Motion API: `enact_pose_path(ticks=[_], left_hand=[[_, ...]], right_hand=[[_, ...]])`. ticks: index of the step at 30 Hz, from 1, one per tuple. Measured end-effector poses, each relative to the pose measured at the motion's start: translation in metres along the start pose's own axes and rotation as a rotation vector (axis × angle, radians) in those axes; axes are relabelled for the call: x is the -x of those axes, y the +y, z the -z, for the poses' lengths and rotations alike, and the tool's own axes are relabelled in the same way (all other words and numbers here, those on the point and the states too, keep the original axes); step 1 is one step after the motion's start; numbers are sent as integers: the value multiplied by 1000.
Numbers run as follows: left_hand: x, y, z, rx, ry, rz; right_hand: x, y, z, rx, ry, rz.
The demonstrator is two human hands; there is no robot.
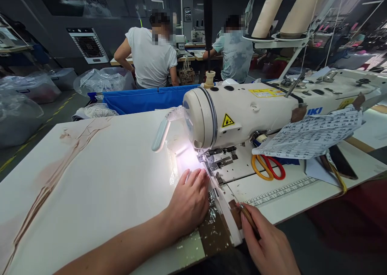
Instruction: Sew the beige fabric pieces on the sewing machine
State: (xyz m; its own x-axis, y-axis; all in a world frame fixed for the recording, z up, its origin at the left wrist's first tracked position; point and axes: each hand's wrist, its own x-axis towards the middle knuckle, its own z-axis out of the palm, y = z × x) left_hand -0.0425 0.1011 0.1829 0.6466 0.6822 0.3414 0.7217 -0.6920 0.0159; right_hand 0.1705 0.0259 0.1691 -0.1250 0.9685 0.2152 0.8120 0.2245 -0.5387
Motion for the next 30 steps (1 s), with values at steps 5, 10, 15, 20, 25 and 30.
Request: enact_pose_path(ticks=[5, 10, 15, 20, 25, 30], left_hand=[[-1, 1, 1, -21, 17, 3], [-1, 1, 2, -31, 4, 2], [-2, 0, 3, -51, 11, -3], [-6, -5, 0, -33, 0, 24], [-11, -11, 1, 5, -17, 45], [-16, -14, 4, 101, -85, 137]], right_hand=[[1, 2, 0, -13, 11, -14], [3, -3, -1, -104, 59, -77], [2, -27, -3, -281, 166, -262], [0, -40, -6, -374, 195, -288], [-16, -34, -14, -254, 168, 92], [-37, -39, -26, -71, 175, 316]])
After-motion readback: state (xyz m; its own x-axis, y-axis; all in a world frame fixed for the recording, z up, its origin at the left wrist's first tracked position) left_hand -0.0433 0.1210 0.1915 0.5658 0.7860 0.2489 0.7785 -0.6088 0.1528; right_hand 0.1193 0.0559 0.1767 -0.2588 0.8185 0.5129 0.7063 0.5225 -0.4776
